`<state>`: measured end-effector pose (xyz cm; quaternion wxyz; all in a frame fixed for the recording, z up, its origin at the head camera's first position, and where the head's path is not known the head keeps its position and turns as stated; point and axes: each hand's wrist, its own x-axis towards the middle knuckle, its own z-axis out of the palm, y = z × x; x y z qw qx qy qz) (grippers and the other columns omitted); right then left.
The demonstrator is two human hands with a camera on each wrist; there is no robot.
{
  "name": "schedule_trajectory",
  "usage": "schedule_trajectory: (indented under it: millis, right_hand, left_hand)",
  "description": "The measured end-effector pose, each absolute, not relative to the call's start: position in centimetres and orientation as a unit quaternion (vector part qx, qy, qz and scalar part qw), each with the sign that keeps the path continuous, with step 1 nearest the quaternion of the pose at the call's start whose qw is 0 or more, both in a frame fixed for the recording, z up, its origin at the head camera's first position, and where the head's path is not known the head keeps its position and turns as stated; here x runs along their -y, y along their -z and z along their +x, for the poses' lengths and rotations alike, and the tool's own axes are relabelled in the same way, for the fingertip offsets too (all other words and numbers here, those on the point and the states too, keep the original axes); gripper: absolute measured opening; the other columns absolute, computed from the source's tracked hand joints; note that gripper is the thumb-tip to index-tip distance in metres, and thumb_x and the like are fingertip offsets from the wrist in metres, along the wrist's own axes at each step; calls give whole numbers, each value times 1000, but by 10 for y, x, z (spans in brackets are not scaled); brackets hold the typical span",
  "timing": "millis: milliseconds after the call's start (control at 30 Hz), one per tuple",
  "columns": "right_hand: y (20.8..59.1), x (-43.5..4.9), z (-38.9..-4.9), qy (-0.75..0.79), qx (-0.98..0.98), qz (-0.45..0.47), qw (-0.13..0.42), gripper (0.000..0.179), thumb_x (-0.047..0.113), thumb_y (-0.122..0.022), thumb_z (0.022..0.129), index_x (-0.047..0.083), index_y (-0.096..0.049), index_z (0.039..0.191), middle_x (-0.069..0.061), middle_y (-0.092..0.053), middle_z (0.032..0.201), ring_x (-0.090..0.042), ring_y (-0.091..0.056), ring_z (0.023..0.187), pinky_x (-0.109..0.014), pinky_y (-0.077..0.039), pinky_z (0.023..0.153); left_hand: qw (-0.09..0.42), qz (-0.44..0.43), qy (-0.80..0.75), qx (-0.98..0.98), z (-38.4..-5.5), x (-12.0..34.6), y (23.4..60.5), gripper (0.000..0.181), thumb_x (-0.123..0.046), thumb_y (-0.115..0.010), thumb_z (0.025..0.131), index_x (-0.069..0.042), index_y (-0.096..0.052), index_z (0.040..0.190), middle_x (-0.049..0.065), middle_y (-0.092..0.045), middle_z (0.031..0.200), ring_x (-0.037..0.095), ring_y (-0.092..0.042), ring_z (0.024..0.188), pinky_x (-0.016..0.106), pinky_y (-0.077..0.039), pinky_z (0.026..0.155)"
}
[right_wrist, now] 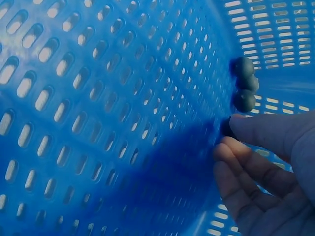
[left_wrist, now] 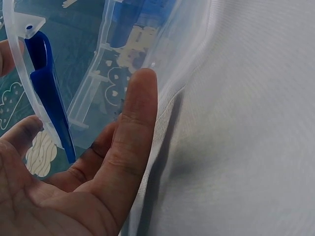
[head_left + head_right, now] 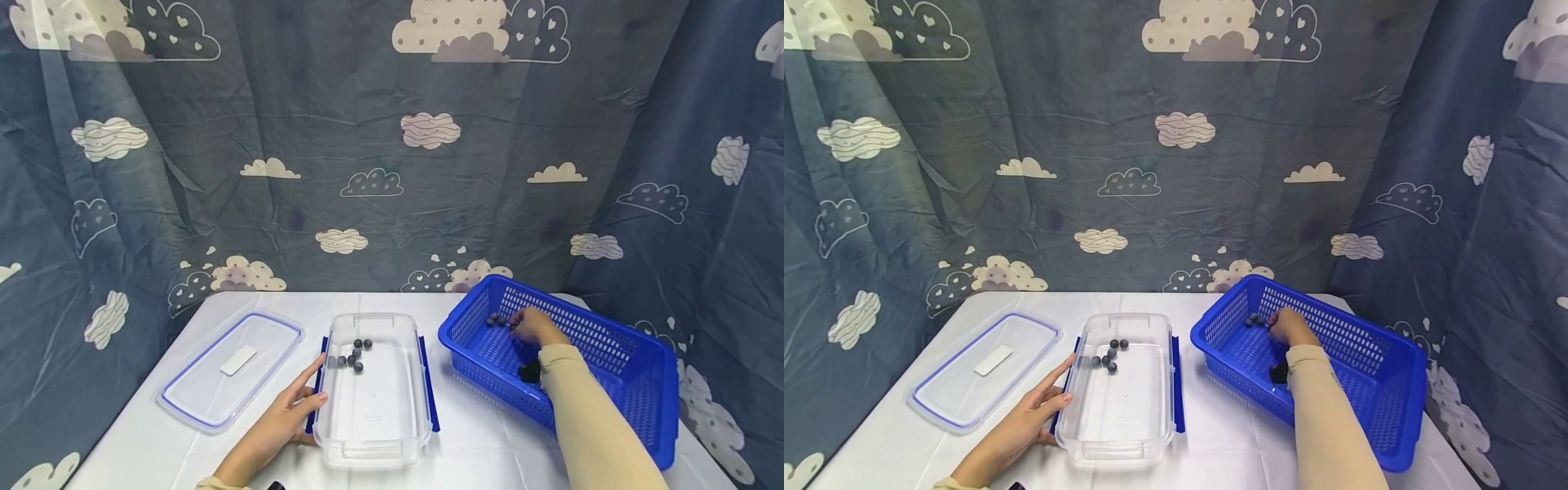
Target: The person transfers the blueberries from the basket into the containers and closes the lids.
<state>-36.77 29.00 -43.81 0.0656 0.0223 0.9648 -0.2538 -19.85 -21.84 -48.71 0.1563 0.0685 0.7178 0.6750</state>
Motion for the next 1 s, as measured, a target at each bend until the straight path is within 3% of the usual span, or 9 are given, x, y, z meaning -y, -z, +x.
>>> schedule_trajectory:
  millis: [267, 500, 667, 1000]
  right_hand:
    - [439, -293, -368, 264, -962, 19, 69, 16, -1, -73, 91, -7, -68, 104, -14, -67, 85, -26, -65, 80, -35, -56, 71]
    - [441, -295, -369, 291, -952, 37, 92, 7, -3, -71, 95, -4, -68, 101, -15, -67, 89, -26, -65, 83, -35, -57, 72]
    - [440, -298, -367, 301, -948, 26, 96, 6, -4, -72, 93, -1, -67, 96, -11, -64, 84, -22, -62, 75, -30, -53, 66]
    - [431, -299, -368, 300, -951, -16, 74, 12, 0, -73, 93, -6, -68, 103, -12, -67, 89, -19, -64, 76, -27, -54, 65]
  left_hand:
    - [154, 69, -677, -717, -198, 218, 488, 74, -28, -60, 111, -39, -19, 173, 31, -41, 139, 41, -62, 119, 58, -69, 86]
    - [154, 61, -677, -717, -197, 218, 487, 74, -28, -60, 111, -40, -20, 172, 29, -41, 138, 41, -62, 118, 58, -69, 85]
    - [155, 65, -676, -717, -197, 217, 487, 74, -28, -60, 111, -40, -20, 172, 30, -41, 139, 40, -62, 118, 58, -69, 85]
    - [152, 56, -676, -719, -197, 217, 488, 75, -28, -61, 110, -40, -21, 172, 32, -41, 140, 42, -61, 120, 58, -69, 84]
